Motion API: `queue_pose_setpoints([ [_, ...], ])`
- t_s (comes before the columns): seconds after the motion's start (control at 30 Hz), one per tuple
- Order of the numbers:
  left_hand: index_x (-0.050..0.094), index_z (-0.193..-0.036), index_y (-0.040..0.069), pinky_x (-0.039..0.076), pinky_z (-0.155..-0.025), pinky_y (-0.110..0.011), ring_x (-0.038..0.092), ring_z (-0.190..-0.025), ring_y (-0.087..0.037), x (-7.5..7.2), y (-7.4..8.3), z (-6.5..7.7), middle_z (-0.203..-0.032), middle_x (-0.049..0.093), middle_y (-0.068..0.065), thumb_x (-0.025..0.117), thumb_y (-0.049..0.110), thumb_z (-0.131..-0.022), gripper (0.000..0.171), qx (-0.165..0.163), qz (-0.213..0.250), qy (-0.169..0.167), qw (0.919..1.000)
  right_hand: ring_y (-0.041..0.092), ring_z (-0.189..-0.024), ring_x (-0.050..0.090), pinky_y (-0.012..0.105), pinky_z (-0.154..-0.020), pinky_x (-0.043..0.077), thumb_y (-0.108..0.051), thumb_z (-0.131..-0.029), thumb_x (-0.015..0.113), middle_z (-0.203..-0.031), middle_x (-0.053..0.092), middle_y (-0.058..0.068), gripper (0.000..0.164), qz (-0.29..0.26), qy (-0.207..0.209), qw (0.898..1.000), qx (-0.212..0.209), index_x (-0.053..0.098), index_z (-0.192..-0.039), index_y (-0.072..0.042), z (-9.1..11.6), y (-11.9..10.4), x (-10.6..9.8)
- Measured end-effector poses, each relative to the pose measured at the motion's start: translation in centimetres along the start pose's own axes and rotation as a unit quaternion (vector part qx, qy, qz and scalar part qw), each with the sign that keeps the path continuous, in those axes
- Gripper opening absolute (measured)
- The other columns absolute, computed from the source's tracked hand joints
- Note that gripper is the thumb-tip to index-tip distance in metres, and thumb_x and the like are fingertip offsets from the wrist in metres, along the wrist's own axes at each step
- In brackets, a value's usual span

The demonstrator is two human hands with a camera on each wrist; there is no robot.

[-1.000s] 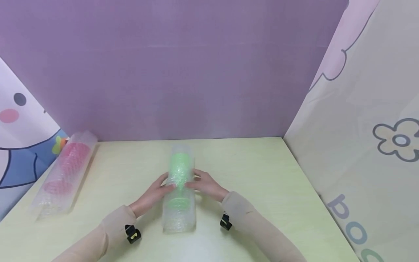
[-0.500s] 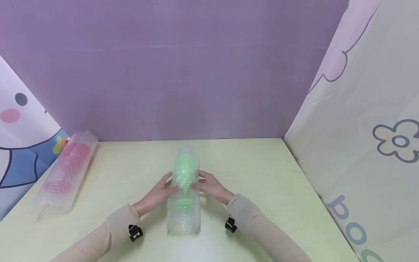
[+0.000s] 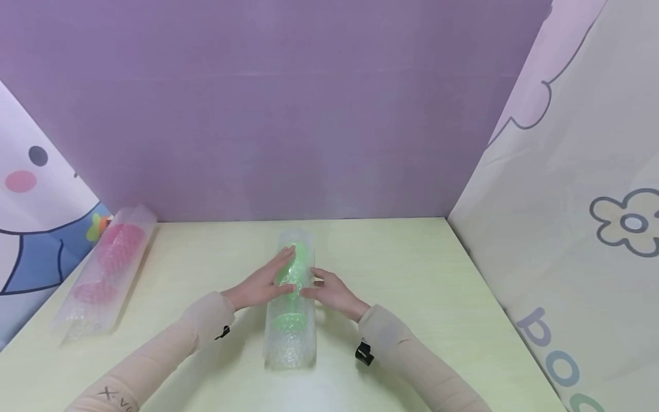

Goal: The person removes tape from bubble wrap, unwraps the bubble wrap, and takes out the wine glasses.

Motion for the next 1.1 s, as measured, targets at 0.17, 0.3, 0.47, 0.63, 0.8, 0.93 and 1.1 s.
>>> queue_pose_setpoints([
  [0.17,0.011,-0.147,0.005,0.012,-0.115,-0.047,-0.004,-0.143,-0.020,0.4,-0.5,-0.1,-0.155,-0.001,-0.002,0.064,0.036,-0.084,0.087,-0.009,0.027,-0.006,0.9996,0.038,-0.129,0.037,0.051,-0.101,0.039,-0.028,-0.087,0.061,-0.148,0.030,0.015,0.070,0.008,0.008,1.000,-0.004,0.028,-0.143,-0.003,0.0,0.1,-0.1],
  [0.3,0.009,-0.147,0.007,0.010,-0.115,-0.046,-0.006,-0.142,-0.017,0.7,-0.6,0.0,-0.155,-0.003,-0.001,0.067,0.037,-0.081,0.092,-0.012,0.028,-0.007,0.9995,0.036,-0.129,0.039,0.052,-0.101,0.039,-0.030,-0.085,0.062,-0.146,0.034,0.013,0.068,0.040,0.028,0.999,0.000,0.032,-0.142,-0.007,-0.1,0.4,-0.4],
  [0.47,0.011,-0.146,0.004,0.009,-0.115,-0.045,-0.006,-0.142,-0.019,0.7,-0.1,0.0,-0.155,0.000,-0.005,0.068,0.035,-0.080,0.093,0.000,0.018,-0.003,0.9998,0.035,-0.124,0.045,0.050,-0.097,0.044,-0.034,-0.082,0.066,-0.140,0.043,0.014,0.066,0.113,0.075,0.991,-0.008,0.041,-0.136,-0.006,-0.3,0.3,-1.1],
  [0.63,0.013,-0.146,0.003,0.011,-0.115,-0.045,-0.004,-0.142,-0.021,0.5,0.1,0.0,-0.155,0.001,-0.006,0.069,0.035,-0.080,0.092,0.002,0.012,0.006,0.9999,0.034,-0.111,0.055,0.045,-0.087,0.051,-0.034,-0.079,0.069,-0.127,0.054,0.016,0.059,0.173,0.133,0.975,-0.046,0.053,-0.124,-0.001,-0.4,-1.1,-1.8],
  [0.8,0.014,-0.146,0.003,0.013,-0.115,-0.046,-0.003,-0.143,-0.022,0.5,0.0,0.1,-0.155,0.002,-0.005,0.069,0.034,-0.080,0.092,0.001,0.011,0.012,0.9999,0.028,-0.098,0.061,0.033,-0.079,0.056,-0.023,-0.078,0.072,-0.109,0.062,0.011,0.040,0.156,0.172,0.967,-0.101,0.062,-0.109,-0.001,-0.9,-2.2,-2.2],
  [0.93,0.013,-0.146,0.004,0.013,-0.115,-0.046,-0.004,-0.143,-0.021,0.6,-0.2,0.1,-0.155,0.001,-0.004,0.069,0.035,-0.080,0.093,0.001,0.019,0.012,0.9997,0.021,-0.090,0.062,0.025,-0.078,0.056,-0.013,-0.076,0.073,-0.098,0.064,0.006,0.024,0.138,0.167,0.965,-0.148,0.067,-0.097,-0.003,-1.5,-2.7,-2.1],
  [1.1,0.010,-0.147,0.007,0.013,-0.115,-0.045,-0.006,-0.142,-0.018,0.8,-0.6,0.0,-0.155,-0.002,-0.001,0.068,0.038,-0.080,0.094,-0.003,0.022,0.003,0.9998,0.017,-0.085,0.062,0.019,-0.077,0.055,-0.011,-0.077,0.072,-0.092,0.063,0.004,0.017,0.154,0.149,0.959,-0.185,0.070,-0.091,-0.003,-1.7,-3.1,-1.8],
])
Point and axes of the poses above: each hand's wrist, its own z-axis away from the middle knuckle, its own x-axis out of the palm, y = z × x, the point moved 10 cm from there along -z, towards the middle knuckle
